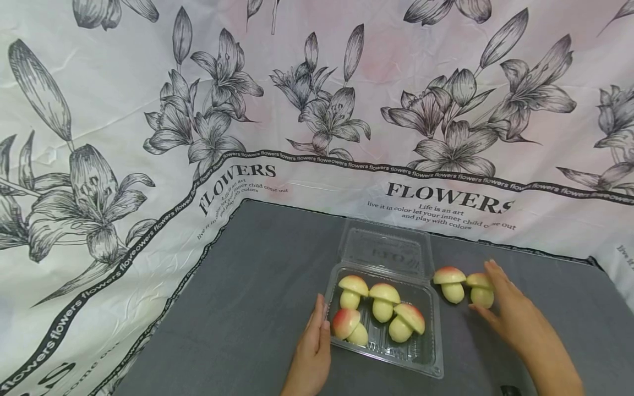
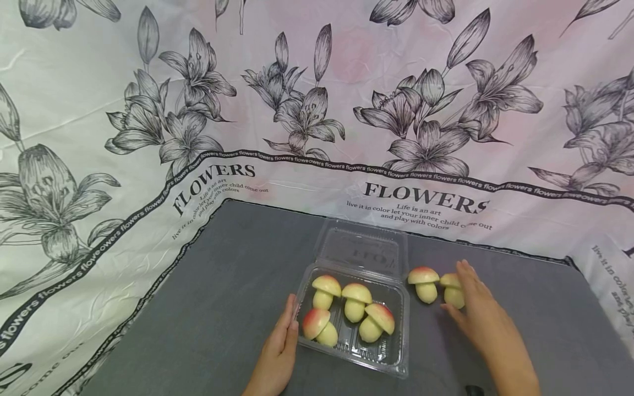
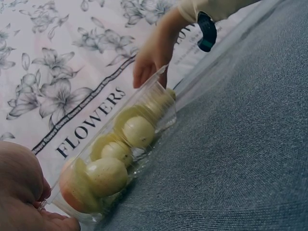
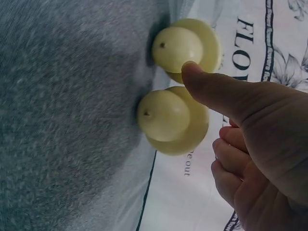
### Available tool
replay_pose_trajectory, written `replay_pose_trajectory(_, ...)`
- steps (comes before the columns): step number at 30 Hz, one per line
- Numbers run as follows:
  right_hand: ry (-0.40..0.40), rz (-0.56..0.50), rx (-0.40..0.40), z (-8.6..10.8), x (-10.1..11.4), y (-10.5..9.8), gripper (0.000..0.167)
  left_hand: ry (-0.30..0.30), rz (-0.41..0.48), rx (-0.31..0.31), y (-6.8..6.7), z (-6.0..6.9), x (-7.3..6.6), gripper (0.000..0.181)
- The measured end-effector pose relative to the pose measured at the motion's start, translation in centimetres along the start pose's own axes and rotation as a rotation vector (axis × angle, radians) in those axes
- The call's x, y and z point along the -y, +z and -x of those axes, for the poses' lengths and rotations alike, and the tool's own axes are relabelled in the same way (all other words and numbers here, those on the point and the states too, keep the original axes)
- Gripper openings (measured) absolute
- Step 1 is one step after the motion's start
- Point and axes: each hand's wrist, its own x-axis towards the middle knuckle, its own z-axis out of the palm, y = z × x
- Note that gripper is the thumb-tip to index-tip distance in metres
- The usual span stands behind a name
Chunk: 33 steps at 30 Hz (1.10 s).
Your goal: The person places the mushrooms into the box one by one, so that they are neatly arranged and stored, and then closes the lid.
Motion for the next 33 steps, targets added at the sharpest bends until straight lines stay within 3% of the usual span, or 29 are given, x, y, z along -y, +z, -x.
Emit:
replay_pose_trajectory(9,-0.053,0.001,-0.041,-0.1,-1.3,0.9,0.103,0.0,0.01,0.009,-0.1,0.0,0.0,0.06)
replay_pose_trajectory(23,0.051,0.024,0.053,0.0,-2.2,0.9,0.087,0.004,-0.014,0.023,-0.1,-0.1,0.2,0.061)
replay_pose_trajectory(33,0.069,0.02,0.045,-0.3,-2.1,0.7,0.084,0.007,0.003,0.03,-0.1,-0.1,0.1,0.061)
